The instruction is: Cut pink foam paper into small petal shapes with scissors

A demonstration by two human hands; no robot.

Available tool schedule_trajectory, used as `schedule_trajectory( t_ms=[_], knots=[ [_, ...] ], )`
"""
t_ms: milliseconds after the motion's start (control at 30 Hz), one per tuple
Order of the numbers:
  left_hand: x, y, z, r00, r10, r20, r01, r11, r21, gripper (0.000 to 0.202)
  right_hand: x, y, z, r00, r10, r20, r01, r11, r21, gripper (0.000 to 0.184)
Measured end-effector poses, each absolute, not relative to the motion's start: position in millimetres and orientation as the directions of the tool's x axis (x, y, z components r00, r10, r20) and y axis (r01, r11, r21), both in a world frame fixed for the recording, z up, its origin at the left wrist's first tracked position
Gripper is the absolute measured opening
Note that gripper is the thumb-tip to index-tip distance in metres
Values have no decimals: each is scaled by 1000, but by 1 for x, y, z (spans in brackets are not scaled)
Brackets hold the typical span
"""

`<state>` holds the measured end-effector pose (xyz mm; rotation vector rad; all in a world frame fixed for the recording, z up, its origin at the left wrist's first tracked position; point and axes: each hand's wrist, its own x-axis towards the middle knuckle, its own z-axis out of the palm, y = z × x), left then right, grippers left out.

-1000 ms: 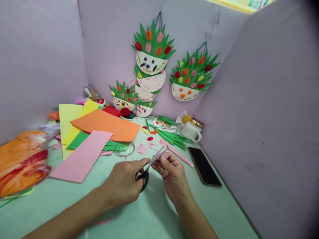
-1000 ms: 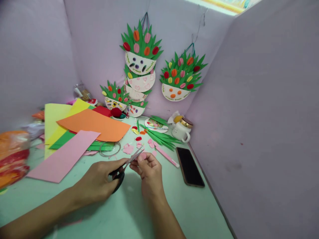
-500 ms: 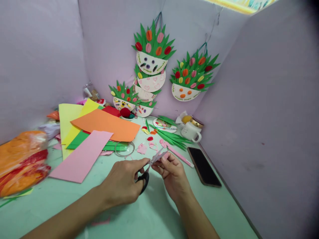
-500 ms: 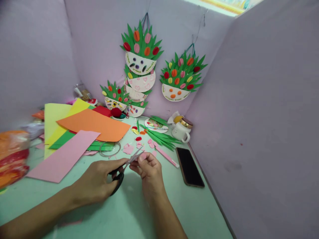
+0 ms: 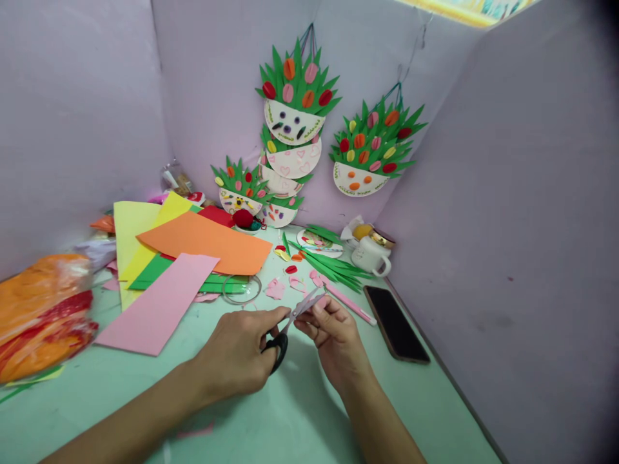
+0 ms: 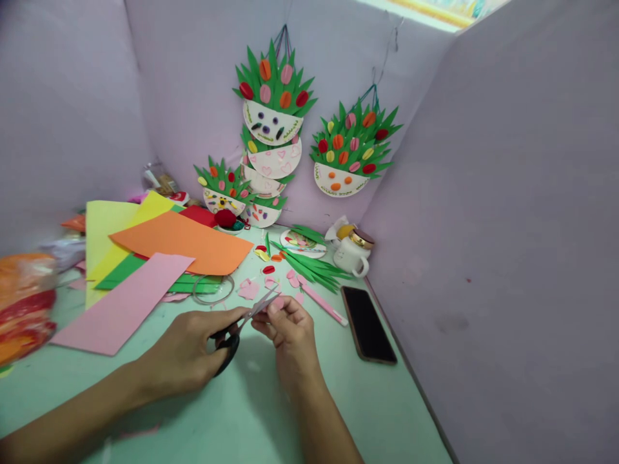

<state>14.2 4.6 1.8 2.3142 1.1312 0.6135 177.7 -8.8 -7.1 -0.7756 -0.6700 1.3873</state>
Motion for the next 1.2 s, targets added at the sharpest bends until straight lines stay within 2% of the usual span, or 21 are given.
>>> schedule_trajectory(
  t_ms=[333,500,600,733,800,900,1067,1200],
  knots=[
    [13,6,2,558,811,176,612,-545,573,27,179,-8,-6,106,994,-40,-560,27,-828,22],
    [11,6,10,600,787,142,594,-557,580,27,182,-7,-7,174,985,-2,-462,80,-883,22],
    [9,10,10,566,812,147,568,-512,644,25,185,-7,-7,164,986,28,-404,93,-910,20],
    [6,19,8,356,920,162,443,-319,838,20,187,-8,-7,128,992,7,-400,58,-915,17],
    [5,22,8,321,937,136,374,-257,891,20,187,-8,-7,110,994,-5,-401,40,-915,17],
    [6,21,9,376,920,114,379,-265,887,17,186,-8,-8,105,994,-8,-396,35,-918,17],
    [10,13,11,460,882,100,482,-342,806,15,185,-8,-4,133,991,-21,-366,30,-930,17],
    [16,9,13,423,902,89,302,-233,924,28,182,-10,-2,73,997,-38,-289,-16,-957,16]
  ],
)
